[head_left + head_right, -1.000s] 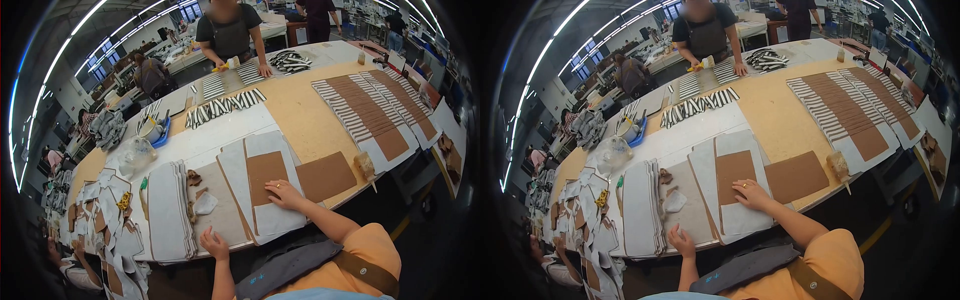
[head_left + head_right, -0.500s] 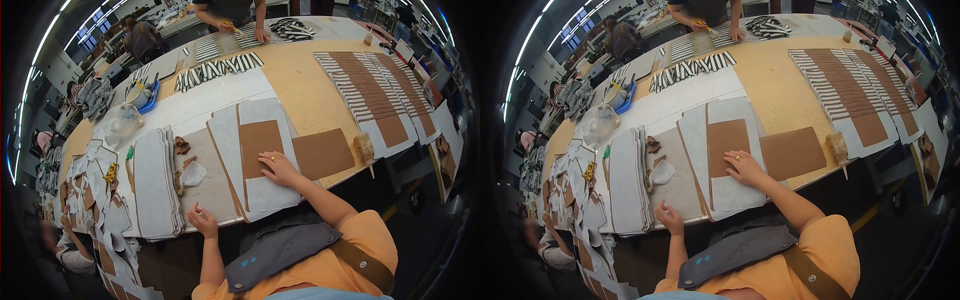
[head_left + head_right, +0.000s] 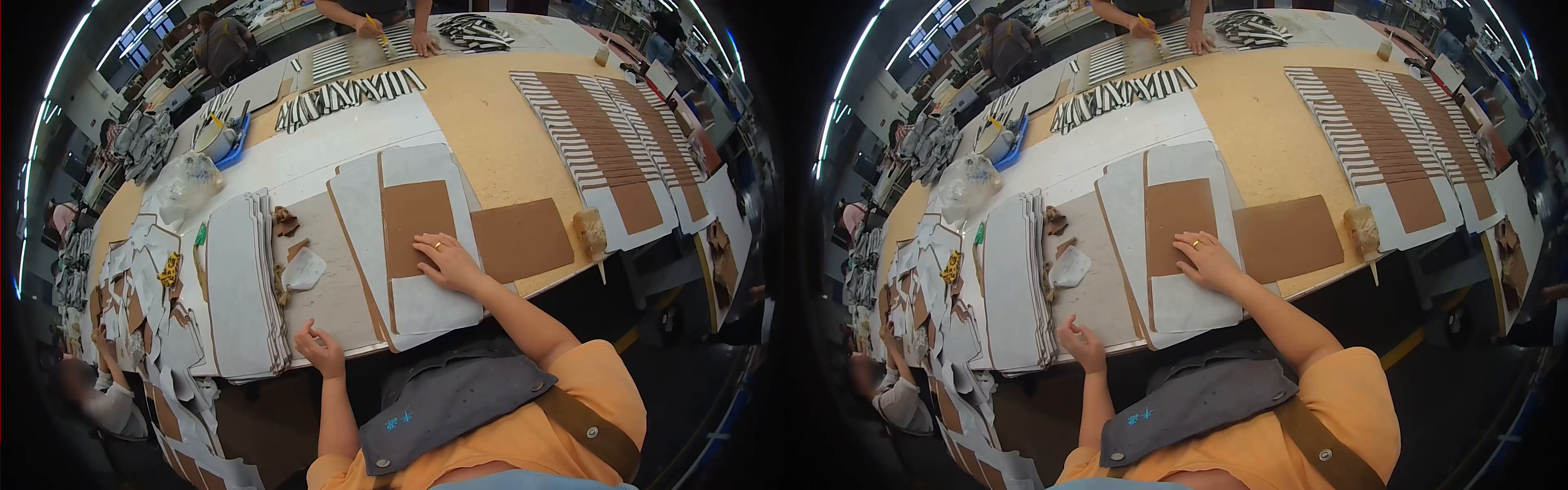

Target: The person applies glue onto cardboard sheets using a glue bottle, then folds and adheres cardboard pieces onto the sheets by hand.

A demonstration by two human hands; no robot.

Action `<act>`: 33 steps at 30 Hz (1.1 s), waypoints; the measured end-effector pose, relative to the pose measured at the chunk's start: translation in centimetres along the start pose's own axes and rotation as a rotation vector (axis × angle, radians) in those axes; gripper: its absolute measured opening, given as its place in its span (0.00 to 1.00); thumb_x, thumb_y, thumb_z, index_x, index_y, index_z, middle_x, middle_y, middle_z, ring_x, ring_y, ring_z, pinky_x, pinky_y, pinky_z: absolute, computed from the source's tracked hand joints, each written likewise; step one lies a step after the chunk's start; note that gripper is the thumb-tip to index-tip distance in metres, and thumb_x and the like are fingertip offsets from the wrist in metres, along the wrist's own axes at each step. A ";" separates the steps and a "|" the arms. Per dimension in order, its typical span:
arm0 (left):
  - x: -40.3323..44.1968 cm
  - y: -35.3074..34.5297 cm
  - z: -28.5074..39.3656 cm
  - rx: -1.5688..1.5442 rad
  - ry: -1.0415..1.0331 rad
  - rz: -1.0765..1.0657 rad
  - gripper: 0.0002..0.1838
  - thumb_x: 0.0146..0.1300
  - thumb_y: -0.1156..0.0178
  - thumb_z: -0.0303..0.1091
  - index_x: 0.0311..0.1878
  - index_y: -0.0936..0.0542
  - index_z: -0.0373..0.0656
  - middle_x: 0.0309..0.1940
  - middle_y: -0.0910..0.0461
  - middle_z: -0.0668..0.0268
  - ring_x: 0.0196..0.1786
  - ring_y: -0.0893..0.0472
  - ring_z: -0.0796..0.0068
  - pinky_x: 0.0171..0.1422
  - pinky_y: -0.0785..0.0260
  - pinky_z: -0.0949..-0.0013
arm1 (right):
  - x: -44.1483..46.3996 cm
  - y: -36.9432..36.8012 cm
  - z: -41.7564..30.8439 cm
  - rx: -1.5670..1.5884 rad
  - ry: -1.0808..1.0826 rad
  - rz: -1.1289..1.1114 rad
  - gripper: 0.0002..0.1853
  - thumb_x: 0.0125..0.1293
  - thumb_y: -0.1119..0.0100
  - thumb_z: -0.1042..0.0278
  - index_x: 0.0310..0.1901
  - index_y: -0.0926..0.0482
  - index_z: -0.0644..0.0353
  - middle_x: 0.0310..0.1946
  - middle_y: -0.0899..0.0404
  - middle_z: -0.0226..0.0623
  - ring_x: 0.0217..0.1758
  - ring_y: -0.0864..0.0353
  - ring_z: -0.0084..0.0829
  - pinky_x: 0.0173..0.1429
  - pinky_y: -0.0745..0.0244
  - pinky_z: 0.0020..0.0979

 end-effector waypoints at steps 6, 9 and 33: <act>-0.1 0.0 -0.1 0.010 -0.002 -0.001 0.15 0.52 0.50 0.17 0.44 0.27 0.38 0.27 0.39 0.65 0.32 0.36 0.66 0.43 0.45 0.62 | 0.0 0.0 -0.2 -0.004 -0.016 -0.008 0.21 0.63 0.47 0.59 0.55 0.30 0.60 0.59 0.33 0.38 0.66 0.38 0.38 0.70 0.46 0.40; 0.0 0.0 -0.1 0.002 -0.003 0.005 0.14 0.52 0.50 0.17 0.44 0.27 0.37 0.26 0.39 0.65 0.32 0.37 0.67 0.43 0.45 0.63 | 0.0 0.0 -0.2 -0.004 -0.011 -0.006 0.21 0.64 0.48 0.60 0.55 0.30 0.60 0.59 0.33 0.39 0.66 0.38 0.37 0.70 0.46 0.40; -0.3 0.0 0.1 -0.028 0.150 -0.079 0.16 0.58 0.48 0.24 0.51 0.30 0.35 0.28 0.34 0.63 0.35 0.36 0.65 0.44 0.43 0.61 | 9.6 7.5 -1.3 0.176 0.039 0.281 0.07 0.64 0.48 0.64 0.40 0.23 0.54 0.18 0.24 0.35 0.19 0.24 0.37 0.25 0.30 0.34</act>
Point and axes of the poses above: each hand's wrist, its own x-axis towards the middle knuckle, its own y-axis out of the back of the hand, z = x × y, the point moved 1 cm from there along x, towards the middle knuckle
